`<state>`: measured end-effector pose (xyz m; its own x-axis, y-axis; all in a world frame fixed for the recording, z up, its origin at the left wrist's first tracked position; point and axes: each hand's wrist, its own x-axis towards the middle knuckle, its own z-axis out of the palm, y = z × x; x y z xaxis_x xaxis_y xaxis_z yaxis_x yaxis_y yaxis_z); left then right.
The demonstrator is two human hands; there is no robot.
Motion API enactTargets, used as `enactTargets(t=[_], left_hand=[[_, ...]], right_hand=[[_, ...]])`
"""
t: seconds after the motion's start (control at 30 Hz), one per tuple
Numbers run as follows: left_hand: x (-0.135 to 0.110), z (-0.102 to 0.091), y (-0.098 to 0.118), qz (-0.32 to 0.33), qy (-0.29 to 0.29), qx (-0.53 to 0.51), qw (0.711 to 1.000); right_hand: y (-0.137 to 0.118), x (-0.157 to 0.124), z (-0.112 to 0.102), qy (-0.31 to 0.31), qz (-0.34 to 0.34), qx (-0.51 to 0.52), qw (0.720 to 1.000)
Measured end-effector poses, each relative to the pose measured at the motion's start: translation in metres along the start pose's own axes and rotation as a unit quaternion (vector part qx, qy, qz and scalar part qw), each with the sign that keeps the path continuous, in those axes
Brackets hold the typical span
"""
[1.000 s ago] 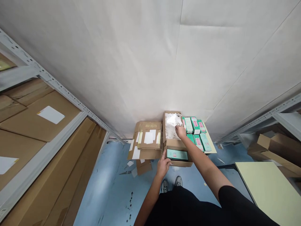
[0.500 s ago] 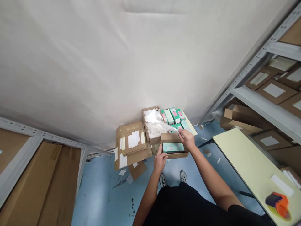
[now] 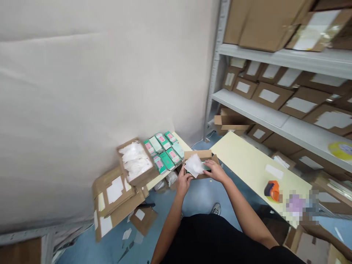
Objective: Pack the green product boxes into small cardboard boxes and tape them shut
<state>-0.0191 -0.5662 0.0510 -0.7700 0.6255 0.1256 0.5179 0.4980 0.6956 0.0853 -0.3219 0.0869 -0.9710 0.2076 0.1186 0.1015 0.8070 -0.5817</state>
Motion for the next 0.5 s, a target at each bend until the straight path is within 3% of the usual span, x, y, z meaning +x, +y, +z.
enactTargets(t=[0.13,0.27,0.37,0.5], left_hand=[[0.035,0.069,0.047,0.091,0.005,-0.021,0.996],[0.067,0.127,0.094,0.132,-0.042,-0.020,0.990],[0.093,0.163,0.121,0.160,-0.091,-0.023,0.983],[0.136,0.211,0.147,0.197,-0.172,-0.035,0.965]], right_hand=[[0.064,-0.043,-0.056,0.162,0.026,-0.022,0.986],[0.116,-0.088,-0.100,0.273,0.107,-0.079,0.953],[0.146,-0.118,-0.121,0.321,0.184,-0.114,0.922],[0.175,-0.143,-0.133,0.358,0.249,-0.120,0.892]])
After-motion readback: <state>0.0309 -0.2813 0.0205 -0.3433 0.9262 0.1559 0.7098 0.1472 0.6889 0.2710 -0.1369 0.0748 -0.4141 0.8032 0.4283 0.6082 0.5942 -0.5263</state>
